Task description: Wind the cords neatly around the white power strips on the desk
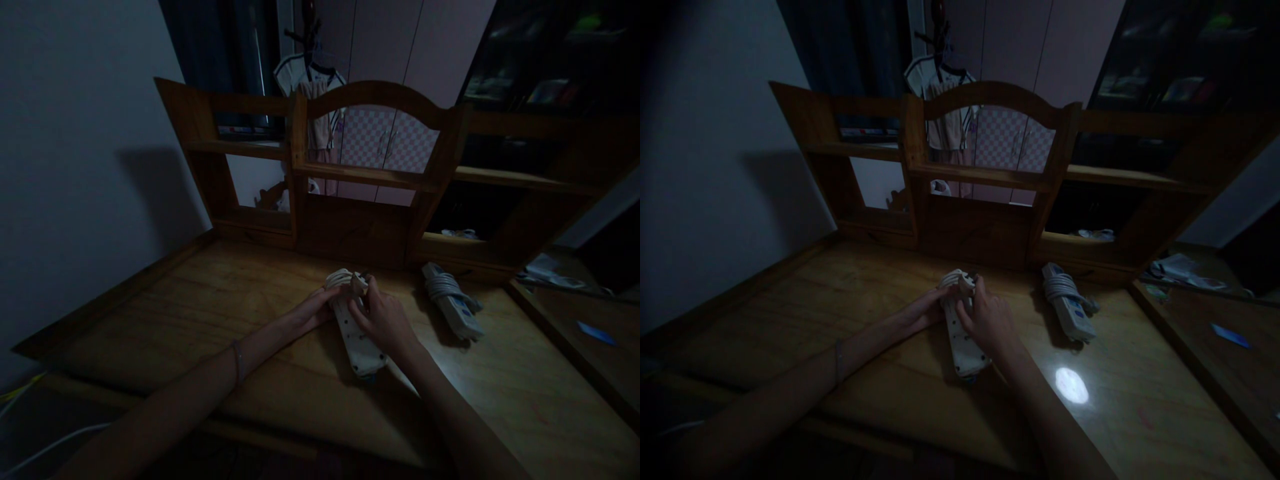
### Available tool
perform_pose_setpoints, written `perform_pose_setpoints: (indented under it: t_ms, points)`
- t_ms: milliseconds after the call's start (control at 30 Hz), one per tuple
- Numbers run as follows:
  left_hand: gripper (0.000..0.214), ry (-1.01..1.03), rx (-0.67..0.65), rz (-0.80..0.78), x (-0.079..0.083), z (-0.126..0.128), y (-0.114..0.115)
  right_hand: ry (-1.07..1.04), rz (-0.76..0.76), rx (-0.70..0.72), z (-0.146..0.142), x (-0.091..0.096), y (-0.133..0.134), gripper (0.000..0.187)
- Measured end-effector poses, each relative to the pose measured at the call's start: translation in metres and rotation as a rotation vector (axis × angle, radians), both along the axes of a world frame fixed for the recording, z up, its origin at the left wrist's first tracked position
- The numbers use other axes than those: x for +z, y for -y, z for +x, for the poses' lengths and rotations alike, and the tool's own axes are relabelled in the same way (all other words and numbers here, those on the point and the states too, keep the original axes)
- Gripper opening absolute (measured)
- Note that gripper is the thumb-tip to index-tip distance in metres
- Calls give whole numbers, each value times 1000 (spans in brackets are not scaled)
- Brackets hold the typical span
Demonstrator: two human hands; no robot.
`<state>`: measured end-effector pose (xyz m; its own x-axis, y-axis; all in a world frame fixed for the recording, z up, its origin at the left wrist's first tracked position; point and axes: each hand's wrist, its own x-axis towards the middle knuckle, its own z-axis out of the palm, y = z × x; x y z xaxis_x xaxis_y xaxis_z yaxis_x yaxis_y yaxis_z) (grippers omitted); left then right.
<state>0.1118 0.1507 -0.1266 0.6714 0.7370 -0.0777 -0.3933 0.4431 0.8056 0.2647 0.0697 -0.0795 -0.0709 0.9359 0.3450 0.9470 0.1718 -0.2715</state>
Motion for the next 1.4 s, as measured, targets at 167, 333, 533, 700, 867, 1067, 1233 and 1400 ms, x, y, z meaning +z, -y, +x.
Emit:
perform_pose_setpoints:
  t_ms: [167,333,533,700,867,1067,1233,1400]
  points:
    - [31,-10,9,-14,5,0,2,16,6,-3,0,-1,-1,53]
    - [29,-13,5,-20,3,1,1,11,12,12,0,0,-1,50]
    - [27,-28,24,-25,-4,1,-3,16,26,-3,-1,0,-1,54]
    - [30,-43,19,-28,-2,1,-2,23,22,-1,-1,0,0,54]
    - [31,-27,30,-24,3,1,1,23,22,8,0,-1,0,53]
    - [31,-16,27,-26,3,1,1,21,23,11,0,-1,0,53]
    - [36,-55,29,-38,3,0,1,15,8,8,-1,1,1,51]
    - [34,-38,18,-40,3,0,1,18,-1,-6,-1,3,1,51]
